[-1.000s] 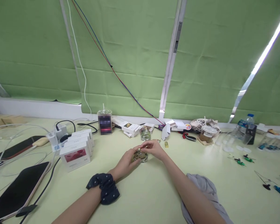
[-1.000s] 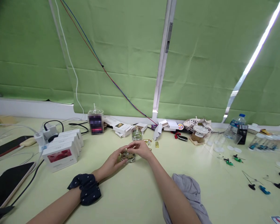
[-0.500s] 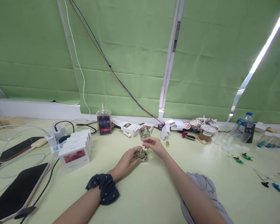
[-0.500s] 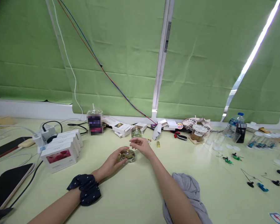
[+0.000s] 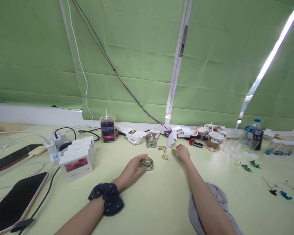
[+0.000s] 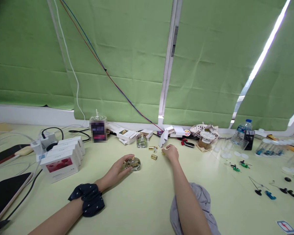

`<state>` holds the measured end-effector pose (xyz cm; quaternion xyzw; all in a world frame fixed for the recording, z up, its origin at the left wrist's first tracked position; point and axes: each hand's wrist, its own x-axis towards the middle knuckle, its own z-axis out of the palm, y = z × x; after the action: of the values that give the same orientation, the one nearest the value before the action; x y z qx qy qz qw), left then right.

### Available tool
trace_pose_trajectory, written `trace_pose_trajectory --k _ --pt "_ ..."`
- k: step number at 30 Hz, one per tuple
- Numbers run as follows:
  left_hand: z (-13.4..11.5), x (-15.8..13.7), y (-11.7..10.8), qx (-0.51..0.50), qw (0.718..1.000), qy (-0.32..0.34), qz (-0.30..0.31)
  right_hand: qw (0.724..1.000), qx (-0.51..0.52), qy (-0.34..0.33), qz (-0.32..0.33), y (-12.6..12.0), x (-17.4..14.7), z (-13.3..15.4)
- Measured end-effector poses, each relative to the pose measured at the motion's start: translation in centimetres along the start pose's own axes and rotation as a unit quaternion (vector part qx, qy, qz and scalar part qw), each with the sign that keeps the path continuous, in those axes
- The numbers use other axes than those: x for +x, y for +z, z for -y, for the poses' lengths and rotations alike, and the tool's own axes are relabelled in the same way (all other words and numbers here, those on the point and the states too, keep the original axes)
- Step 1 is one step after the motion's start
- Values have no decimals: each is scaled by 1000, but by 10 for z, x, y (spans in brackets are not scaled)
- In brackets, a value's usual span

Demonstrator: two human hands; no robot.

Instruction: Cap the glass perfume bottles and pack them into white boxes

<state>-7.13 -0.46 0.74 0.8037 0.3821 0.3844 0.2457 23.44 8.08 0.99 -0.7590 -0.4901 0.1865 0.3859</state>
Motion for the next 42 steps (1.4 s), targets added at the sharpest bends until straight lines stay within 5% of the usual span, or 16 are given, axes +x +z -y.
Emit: trace_pose_trajectory --k 6,12,14,17,21,25,42 --pt "1 0 0 0 1000 5 -3 1000 8 -26 7 6 -1 0" --pt "-1 0 0 7 1000 12 5 979 127 -158 -21 -3 -8 24" --pt "-2 0 0 9 1000 11 7 959 190 -208 -12 -2 -16 37" --pt "-2 1 0 11 1000 15 7 892 345 -279 84 3 -35 56" --pt "-1 1 0 17 1000 24 6 840 380 -280 269 15 -61 72" --pt "1 1 1 21 999 31 5 818 353 -268 367 26 -76 76" --pt "-1 2 0 26 999 36 12 800 393 -249 380 35 -75 73"
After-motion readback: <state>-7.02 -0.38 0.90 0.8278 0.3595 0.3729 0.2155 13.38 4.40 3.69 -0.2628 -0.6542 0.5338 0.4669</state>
